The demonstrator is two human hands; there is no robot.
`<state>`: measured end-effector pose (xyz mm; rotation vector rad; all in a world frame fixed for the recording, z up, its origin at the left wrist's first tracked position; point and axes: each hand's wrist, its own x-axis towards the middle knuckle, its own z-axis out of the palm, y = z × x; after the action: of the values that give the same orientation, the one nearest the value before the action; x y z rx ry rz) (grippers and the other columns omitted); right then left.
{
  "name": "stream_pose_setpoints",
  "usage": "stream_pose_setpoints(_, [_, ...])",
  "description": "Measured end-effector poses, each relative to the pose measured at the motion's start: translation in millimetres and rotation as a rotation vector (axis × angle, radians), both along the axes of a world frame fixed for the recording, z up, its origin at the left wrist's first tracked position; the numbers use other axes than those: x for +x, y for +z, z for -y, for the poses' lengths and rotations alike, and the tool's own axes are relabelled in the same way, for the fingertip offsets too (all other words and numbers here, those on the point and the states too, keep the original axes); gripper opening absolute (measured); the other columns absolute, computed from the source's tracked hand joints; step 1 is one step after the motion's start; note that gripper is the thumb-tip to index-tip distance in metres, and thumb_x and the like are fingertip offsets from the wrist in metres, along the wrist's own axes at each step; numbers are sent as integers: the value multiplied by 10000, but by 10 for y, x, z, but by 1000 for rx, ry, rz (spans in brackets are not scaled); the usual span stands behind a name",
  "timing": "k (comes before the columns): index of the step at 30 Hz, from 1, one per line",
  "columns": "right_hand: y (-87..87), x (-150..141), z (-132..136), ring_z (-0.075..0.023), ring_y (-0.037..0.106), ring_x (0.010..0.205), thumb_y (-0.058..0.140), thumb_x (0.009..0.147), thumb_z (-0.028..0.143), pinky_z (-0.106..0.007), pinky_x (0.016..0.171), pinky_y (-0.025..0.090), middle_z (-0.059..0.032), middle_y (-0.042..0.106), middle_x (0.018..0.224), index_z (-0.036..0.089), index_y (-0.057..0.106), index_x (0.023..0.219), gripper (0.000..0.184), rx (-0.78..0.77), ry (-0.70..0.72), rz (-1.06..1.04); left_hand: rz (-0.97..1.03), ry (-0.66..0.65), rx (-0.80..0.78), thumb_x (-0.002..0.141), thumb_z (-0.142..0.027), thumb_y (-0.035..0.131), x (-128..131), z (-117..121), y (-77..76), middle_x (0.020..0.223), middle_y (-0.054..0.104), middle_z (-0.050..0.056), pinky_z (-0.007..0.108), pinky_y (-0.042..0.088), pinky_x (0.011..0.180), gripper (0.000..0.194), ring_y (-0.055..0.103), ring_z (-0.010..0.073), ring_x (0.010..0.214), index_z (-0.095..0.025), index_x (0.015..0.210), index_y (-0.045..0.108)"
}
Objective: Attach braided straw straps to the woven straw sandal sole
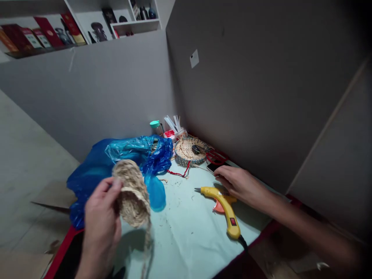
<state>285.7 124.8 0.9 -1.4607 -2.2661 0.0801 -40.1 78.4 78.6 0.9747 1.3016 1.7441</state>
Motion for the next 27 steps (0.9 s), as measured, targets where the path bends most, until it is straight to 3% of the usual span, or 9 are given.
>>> stream_pose_setpoints(2, [81,1,-204,-193,655,950,592,965,333,-394,816,569,-75,649,1152,167,617,1168,263,-20,-47,29,57,-95,-79,640,-304,848,178,-251,-137,754,681,4,287,550,625,299,678,202,720,-156,811,653])
stream_pose_setpoints(4, [176,-24,-461,-211,647,996,598,961,337,-416,843,563,-85,632,1198,169,604,1203,295,-35,-96,63,101,-154,-147,576,-319,870,293,-425,-309,676,662,-9,255,519,560,354,659,184,641,-153,803,654])
stream_pose_setpoints(9, [299,-95,-1021,-224,639,1029,606,956,340,-429,863,556,-96,618,1232,169,593,1228,322,-93,-183,164,140,-246,-264,637,-345,833,380,-517,-587,664,647,-17,213,461,517,313,614,145,598,-155,816,660])
stream_pose_setpoints(16, [239,27,-1152,-212,645,1005,595,962,339,-416,848,562,-87,627,1213,179,598,1217,300,-161,-193,249,85,-309,-381,742,-402,767,394,-469,-735,629,570,-42,201,429,576,271,521,105,582,-174,720,621])
stream_pose_setpoints(22, [86,0,-1465,-217,648,1002,603,958,344,-420,840,564,-86,628,1205,171,593,1223,317,-205,-252,332,-98,-297,-406,757,-452,765,447,-434,-832,640,567,-35,203,358,581,300,463,112,622,-167,748,673])
stream_pose_setpoints(27, [26,-83,-1559,-227,636,1038,604,956,342,-437,870,553,-97,614,1240,169,590,1233,327,-210,-271,401,-142,-295,-445,756,-457,759,454,-425,-831,667,627,-22,217,388,622,297,514,139,667,-174,831,712])
